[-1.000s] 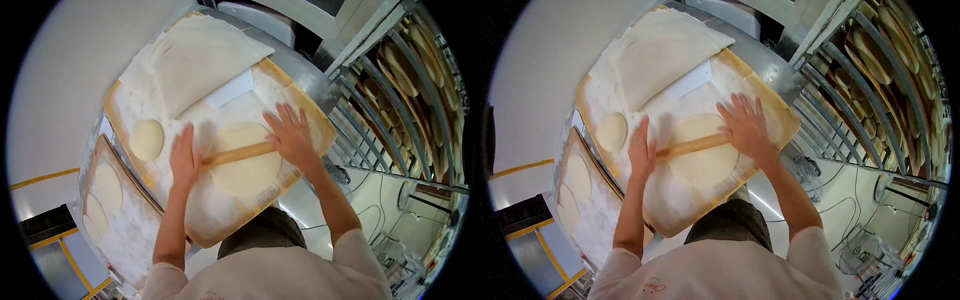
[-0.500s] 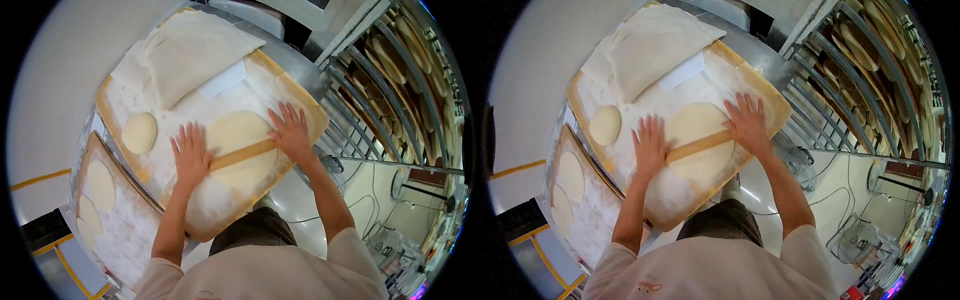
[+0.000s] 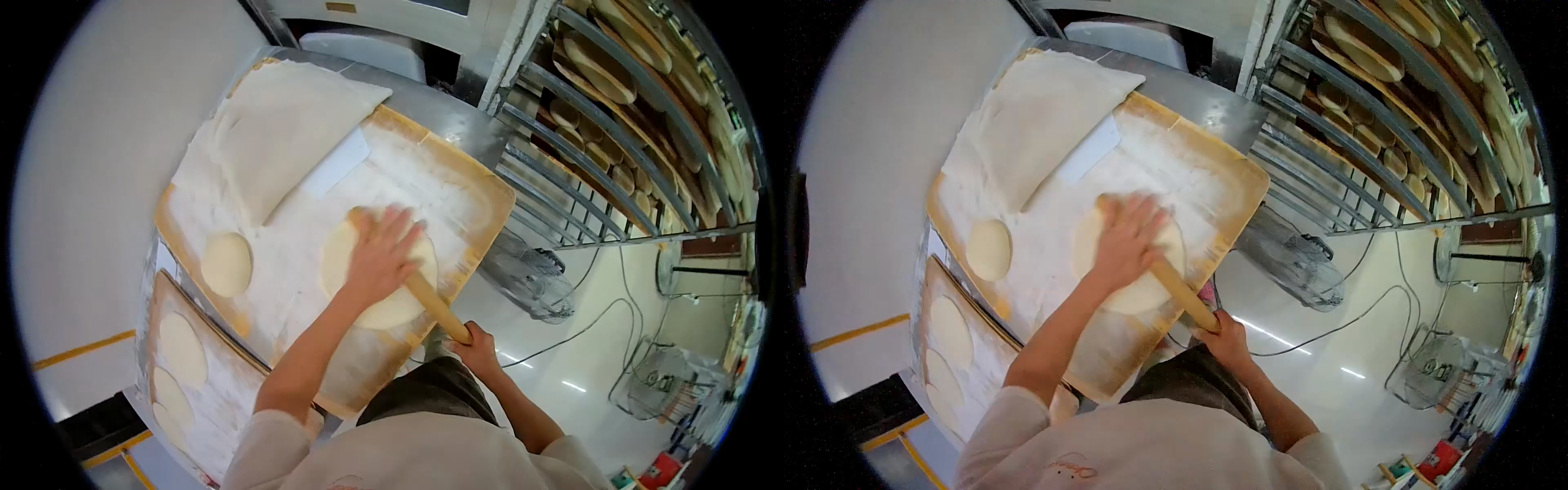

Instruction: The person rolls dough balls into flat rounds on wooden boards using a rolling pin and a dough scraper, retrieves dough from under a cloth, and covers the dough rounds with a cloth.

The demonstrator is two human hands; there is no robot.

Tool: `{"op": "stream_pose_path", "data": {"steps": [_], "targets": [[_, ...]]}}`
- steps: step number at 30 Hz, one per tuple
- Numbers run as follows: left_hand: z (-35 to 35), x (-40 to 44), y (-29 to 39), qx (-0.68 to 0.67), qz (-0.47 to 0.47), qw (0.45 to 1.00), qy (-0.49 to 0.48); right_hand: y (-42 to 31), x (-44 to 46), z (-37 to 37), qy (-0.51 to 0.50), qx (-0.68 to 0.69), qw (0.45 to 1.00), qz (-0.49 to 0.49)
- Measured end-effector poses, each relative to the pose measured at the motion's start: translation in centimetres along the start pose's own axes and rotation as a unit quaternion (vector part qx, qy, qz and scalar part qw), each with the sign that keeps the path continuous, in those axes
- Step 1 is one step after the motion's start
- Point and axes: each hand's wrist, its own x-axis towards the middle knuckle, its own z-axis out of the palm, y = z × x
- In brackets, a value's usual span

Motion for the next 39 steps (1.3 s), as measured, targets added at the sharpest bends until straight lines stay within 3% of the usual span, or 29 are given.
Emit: {"op": "stream_pose_path", "data": {"steps": [3, 5, 7, 9, 10, 12, 15, 16, 19, 21, 24, 27, 28, 29, 30, 32, 36, 39], "targets": [[2.4, 7.9, 1.7, 0.024, 0.077, 0.997, -0.001, -2.0, 0.7, -1.9, -0.009, -0.005, 0.998, 0.068], [2.5, 8.9, 2.2, 0.031, 0.089, 0.996, -0.001, -1.9, 1.2, -2.7, -0.019, 0.01, 0.997, 0.079], [1.2, 5.6, 1.4, 0.039, 0.079, 0.996, -0.023, -0.7, 0.2, -1.3, -0.013, 0.024, 0.998, 0.057], [0.3, -1.6, -0.6, 0.015, 0.019, 0.997, -0.073, -0.7, -1.5, 0.7, -0.09, -0.011, 0.995, 0.041], [-0.2, -5.8, -1.2, -0.005, -0.038, 0.997, -0.065, -0.8, -2.5, 2.0, -0.12, 0.005, 0.992, 0.035], [-2.7, -9.6, -1.2, 0.069, -0.052, 0.996, -0.018, -1.3, -2.5, 2.5, -0.142, 0.033, 0.989, 0.026], [-3.3, -6.8, -2.5, 0.046, 0.016, 0.998, 0.039, -2.4, -2.6, 2.1, -0.145, 0.054, 0.988, 0.029], [-2.6, -3.8, -2.8, 0.01, 0.056, 0.993, 0.102, -2.2, -2.3, 1.9, -0.137, 0.055, 0.989, 0.03], [-2.2, 1.0, -0.8, 0.017, 0.035, 0.999, 0.031, -1.6, -2.3, 2.4, -0.122, 0.047, 0.991, 0.013], [-1.7, -1.3, -0.4, 0.067, -0.003, 0.998, -0.01, -1.4, -2.4, 3.4, -0.121, 0.023, 0.992, -0.015], [-3.7, -11.1, -2.0, 0.064, -0.063, 0.991, -0.099, -3.9, -2.9, 4.8, -0.179, -0.088, 0.979, -0.049], [-5.5, -16.7, -2.0, 0.1, -0.108, 0.978, -0.149, -3.9, -1.1, 2.9, -0.129, -0.167, 0.949, -0.233], [-6.4, -16.8, -1.7, 0.113, -0.106, 0.976, -0.151, -3.0, 0.2, 1.8, -0.112, -0.196, 0.945, -0.236], [-6.8, -16.7, -1.6, 0.126, -0.105, 0.975, -0.152, -2.2, 2.1, 0.4, -0.049, -0.222, 0.92, -0.32], [-6.1, -15.1, -2.1, 0.106, -0.105, 0.984, -0.095, -2.6, 3.7, -0.9, -0.074, -0.298, 0.914, -0.266], [-3.0, -9.7, -3.9, 0.115, -0.131, 0.984, -0.036, -5.8, 7.0, -4.4, 0.046, -0.316, 0.884, -0.341], [-1.4, 1.6, -8.3, 0.12, -0.196, 0.964, 0.137, -8.0, 14.8, -5.9, 0.12, -0.378, 0.854, -0.336], [-1.2, -1.5, -6.7, 0.17, -0.178, 0.969, 0.018, -7.4, 13.8, -5.8, 0.064, -0.361, 0.863, -0.347]]}}
